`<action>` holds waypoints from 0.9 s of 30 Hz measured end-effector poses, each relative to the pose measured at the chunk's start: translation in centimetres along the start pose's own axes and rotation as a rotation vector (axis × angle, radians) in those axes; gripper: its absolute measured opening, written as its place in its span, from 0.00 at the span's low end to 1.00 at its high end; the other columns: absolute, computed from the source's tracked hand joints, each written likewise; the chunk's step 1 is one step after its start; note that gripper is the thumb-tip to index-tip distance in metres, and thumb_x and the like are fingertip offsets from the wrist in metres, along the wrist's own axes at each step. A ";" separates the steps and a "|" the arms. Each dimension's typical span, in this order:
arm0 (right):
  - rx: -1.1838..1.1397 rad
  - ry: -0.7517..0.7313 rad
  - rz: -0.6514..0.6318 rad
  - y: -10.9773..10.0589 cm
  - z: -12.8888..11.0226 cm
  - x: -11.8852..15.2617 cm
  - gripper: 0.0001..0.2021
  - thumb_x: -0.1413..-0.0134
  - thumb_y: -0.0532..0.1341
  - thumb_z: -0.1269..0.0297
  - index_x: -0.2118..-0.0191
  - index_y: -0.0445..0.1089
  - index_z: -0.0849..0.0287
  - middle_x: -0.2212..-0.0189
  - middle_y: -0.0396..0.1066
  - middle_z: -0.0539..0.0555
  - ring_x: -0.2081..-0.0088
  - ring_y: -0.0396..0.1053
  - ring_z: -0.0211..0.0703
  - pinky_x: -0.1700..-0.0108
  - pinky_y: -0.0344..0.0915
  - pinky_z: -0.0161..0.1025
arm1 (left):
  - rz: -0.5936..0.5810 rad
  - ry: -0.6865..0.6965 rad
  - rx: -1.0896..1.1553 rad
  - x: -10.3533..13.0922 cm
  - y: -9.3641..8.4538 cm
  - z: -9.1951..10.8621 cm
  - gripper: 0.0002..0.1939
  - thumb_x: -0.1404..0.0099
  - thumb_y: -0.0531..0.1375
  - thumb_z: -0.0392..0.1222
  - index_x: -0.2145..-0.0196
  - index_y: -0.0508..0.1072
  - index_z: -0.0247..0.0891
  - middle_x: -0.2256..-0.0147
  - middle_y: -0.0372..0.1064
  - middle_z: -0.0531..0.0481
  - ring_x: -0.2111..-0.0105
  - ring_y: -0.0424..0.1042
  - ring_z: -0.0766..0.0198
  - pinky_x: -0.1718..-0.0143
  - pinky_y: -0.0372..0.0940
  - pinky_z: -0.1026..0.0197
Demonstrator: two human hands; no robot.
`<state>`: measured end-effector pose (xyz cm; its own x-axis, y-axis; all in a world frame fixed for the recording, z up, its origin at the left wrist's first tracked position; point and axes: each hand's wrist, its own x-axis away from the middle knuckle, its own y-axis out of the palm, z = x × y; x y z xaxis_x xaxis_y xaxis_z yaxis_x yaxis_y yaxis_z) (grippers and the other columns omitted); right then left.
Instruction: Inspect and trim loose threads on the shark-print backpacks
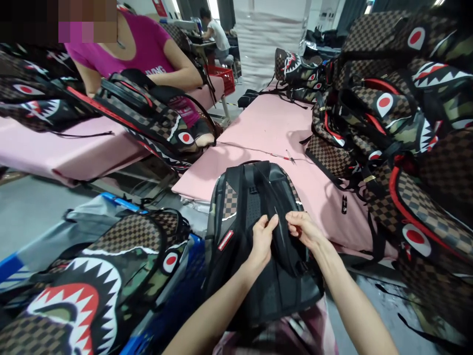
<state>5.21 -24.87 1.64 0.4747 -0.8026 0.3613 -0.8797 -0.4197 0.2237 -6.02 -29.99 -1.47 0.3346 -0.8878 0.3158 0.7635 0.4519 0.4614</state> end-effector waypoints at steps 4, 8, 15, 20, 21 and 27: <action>0.109 -0.059 0.059 0.3 0.2 0.5 0.18 0.60 0.63 0.49 0.79 0.59 0.59 0.87 0.55 0.44 0.84 0.49 0.30 0.81 0.45 0.31 | -0.015 -0.067 -0.001 0.0 0.0 0.1 0.18 0.51 0.66 0.51 0.74 0.65 0.34 0.77 0.63 0.54 0.77 0.62 0.70 0.74 0.57 0.67; 0.474 -0.253 0.191 0.2 0.5 1.1 0.17 0.52 0.59 0.50 0.77 0.62 0.59 0.84 0.60 0.46 0.80 0.58 0.34 0.75 0.54 0.32 | 0.039 -0.017 0.011 0.1 0.0 -0.1 0.20 0.53 0.67 0.51 0.77 0.62 0.35 0.78 0.60 0.56 0.78 0.59 0.72 0.75 0.55 0.68; 0.143 -0.033 -0.006 -1.4 1.4 0.9 0.20 0.57 0.61 0.46 0.78 0.59 0.58 0.86 0.54 0.44 0.84 0.48 0.31 0.82 0.44 0.31 | -0.108 -0.177 -0.039 0.0 0.5 -0.4 0.21 0.51 0.64 0.57 0.76 0.64 0.36 0.78 0.61 0.54 0.80 0.61 0.70 0.75 0.56 0.65; 0.718 -0.308 0.572 -10.0 0.6 -1.1 0.18 0.50 0.55 0.48 0.66 0.69 0.60 0.69 0.70 0.59 0.65 0.66 0.48 0.65 0.61 0.41 | -0.174 0.053 -0.459 2.5 -2.8 1.8 0.17 0.41 0.56 0.53 0.62 0.72 0.37 0.65 0.71 0.42 0.67 0.70 0.57 0.62 0.64 0.54; 0.896 -0.339 0.765 -12.3 0.7 -1.9 0.21 0.49 0.53 0.48 0.60 0.69 0.61 0.62 0.69 0.63 0.59 0.65 0.54 0.60 0.61 0.47 | -0.138 0.176 -0.618 3.1 -4.1 2.4 0.15 0.40 0.57 0.48 0.58 0.72 0.39 0.61 0.71 0.41 0.61 0.69 0.54 0.56 0.62 0.52; 1.382 -0.034 0.974 -21.5 5.1 -5.3 0.29 0.47 0.52 0.52 0.44 0.59 0.67 0.51 0.61 0.76 0.50 0.60 0.69 0.56 0.56 0.60 | 0.197 0.443 -1.177 3.4 -11.2 4.6 0.32 0.52 0.64 0.33 0.48 0.65 0.44 0.42 0.56 0.42 0.42 0.52 0.43 0.43 0.48 0.41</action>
<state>21.44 -13.81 -9.68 -0.2044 -0.9682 -0.1446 -0.1970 0.1854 -0.9627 -15.98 -37.69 -1.79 0.4790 -0.8705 -0.1132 0.6313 0.4312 -0.6446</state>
